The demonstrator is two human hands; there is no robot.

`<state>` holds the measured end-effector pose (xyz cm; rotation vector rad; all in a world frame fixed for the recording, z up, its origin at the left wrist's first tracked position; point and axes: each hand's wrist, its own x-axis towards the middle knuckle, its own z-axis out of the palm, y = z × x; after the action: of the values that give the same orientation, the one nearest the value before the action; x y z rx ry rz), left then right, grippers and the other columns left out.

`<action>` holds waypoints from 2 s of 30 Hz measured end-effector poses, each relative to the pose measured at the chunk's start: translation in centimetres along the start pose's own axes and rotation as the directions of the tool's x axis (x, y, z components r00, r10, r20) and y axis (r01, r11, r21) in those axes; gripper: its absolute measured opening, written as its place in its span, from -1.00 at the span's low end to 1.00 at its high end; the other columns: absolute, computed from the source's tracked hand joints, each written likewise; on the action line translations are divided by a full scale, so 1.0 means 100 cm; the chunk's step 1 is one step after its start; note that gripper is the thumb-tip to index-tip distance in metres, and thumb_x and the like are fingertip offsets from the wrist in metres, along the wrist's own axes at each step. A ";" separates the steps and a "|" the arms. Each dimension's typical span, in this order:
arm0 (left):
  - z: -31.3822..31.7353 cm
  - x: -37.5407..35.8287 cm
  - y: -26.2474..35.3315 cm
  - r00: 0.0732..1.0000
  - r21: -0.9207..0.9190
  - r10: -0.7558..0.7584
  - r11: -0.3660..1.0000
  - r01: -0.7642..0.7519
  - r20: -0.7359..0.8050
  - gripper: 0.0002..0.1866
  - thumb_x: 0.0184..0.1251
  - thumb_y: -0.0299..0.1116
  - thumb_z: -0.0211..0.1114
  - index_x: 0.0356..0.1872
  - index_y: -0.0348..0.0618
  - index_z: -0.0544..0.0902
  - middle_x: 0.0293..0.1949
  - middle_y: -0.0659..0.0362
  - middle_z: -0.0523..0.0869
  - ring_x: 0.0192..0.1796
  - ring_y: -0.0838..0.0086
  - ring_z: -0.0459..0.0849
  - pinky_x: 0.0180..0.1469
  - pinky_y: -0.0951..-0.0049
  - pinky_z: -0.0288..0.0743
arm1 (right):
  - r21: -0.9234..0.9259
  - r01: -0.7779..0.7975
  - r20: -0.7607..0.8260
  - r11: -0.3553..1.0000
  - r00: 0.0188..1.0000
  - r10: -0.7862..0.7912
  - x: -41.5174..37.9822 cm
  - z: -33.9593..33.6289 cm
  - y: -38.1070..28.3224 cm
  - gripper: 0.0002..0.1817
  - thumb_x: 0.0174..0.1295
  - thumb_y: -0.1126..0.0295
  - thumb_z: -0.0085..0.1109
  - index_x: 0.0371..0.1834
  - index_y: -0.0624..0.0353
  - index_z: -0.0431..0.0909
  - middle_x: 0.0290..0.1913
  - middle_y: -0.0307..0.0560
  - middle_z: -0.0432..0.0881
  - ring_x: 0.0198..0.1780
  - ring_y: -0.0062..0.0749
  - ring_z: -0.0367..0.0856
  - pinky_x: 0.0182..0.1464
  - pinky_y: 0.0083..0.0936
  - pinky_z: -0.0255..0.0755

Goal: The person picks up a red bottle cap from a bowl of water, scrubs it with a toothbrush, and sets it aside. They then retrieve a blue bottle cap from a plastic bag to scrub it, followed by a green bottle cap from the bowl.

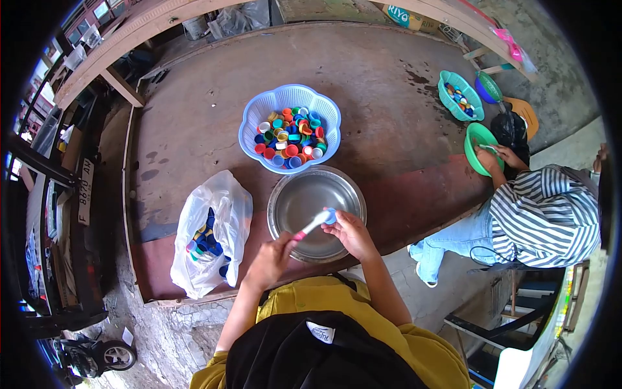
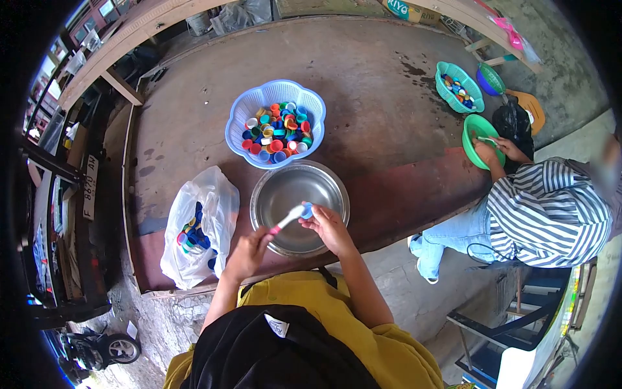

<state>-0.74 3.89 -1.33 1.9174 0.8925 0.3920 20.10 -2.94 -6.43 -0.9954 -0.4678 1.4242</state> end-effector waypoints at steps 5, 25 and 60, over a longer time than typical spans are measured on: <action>0.001 0.006 -0.029 0.971 -0.011 -0.042 0.999 0.041 -0.236 -0.85 0.36 -0.41 0.10 -0.24 -0.32 0.51 -0.62 -0.10 0.50 -0.61 0.18 0.50 -0.50 0.28 0.33 | 0.035 -0.027 0.029 0.999 0.999 0.026 -0.005 -0.002 -0.005 -0.57 0.43 0.20 -0.20 0.17 0.30 0.39 -0.19 -0.14 0.58 -0.23 -0.58 0.49 -0.12 -0.59 0.37; 0.013 0.005 -0.016 0.992 0.151 0.122 0.981 -0.121 0.002 -0.85 0.34 -0.29 0.11 -0.24 -0.14 0.51 -0.58 -0.13 0.58 -0.48 -0.07 0.58 -0.49 0.06 0.41 | 0.034 -0.104 -0.038 0.994 0.994 0.105 0.003 -0.006 0.003 -0.57 0.43 0.09 -0.27 -0.36 0.21 0.44 -0.52 -0.21 0.43 -0.54 -0.61 0.30 -0.44 -0.68 0.21; 0.005 0.000 -0.002 0.988 -0.020 -0.072 0.997 0.069 -0.135 -0.81 0.38 -0.36 0.06 -0.26 -0.32 0.49 -0.57 -0.20 0.53 -0.43 -0.13 0.54 -0.46 0.18 0.35 | -0.646 0.573 0.193 0.504 0.761 -0.619 0.004 0.020 -0.011 -0.54 0.10 0.68 0.14 0.10 0.29 0.29 0.06 0.05 0.43 0.12 -0.26 0.48 0.10 -0.43 0.47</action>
<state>-0.53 3.61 -1.75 1.8567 1.0405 0.4902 19.28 -1.85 -4.59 -1.2714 -1.2246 0.5472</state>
